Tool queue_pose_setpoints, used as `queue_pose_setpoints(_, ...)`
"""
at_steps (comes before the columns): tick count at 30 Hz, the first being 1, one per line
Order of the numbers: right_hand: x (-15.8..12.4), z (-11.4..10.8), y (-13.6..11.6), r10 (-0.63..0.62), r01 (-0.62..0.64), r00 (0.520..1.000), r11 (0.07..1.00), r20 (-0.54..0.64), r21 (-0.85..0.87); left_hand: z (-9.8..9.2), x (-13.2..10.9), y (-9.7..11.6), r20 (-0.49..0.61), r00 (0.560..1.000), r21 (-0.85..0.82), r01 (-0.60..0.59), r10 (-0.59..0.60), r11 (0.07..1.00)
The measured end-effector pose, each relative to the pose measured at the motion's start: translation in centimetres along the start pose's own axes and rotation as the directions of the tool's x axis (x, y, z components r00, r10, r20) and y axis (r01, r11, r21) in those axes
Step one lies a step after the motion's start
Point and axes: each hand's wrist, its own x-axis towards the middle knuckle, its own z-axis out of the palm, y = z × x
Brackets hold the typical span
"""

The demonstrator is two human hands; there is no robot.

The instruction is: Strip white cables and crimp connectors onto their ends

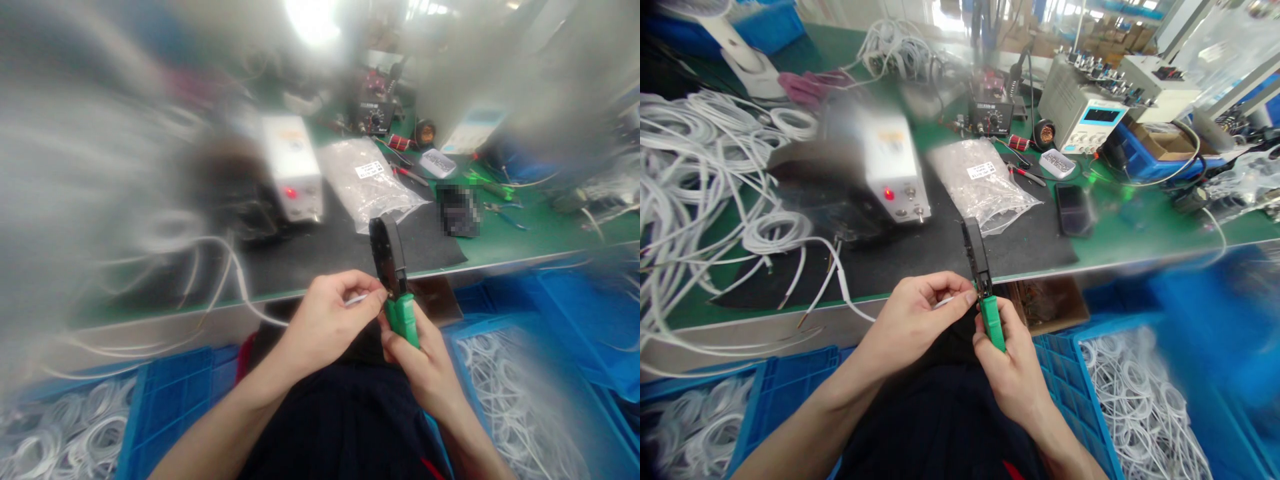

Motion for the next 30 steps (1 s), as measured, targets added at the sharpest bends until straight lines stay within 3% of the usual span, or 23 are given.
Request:
queue_pose_setpoints(16, -0.9, 0.1, -1.3, -0.031, 0.031, 1.0, 0.999, -0.006, 0.02, -0.3, -0.7, 0.4, 0.069, 0.998, -0.067, 0.008, -0.004, 0.998)
queue_pose_setpoints(30, -1.4, -0.2, -1.0, -0.019, 0.018, 0.999, 0.999, 0.026, 0.037, -0.4, -1.0, 0.7, 0.062, 0.998, -0.019, 0.009, -0.007, 1.0)
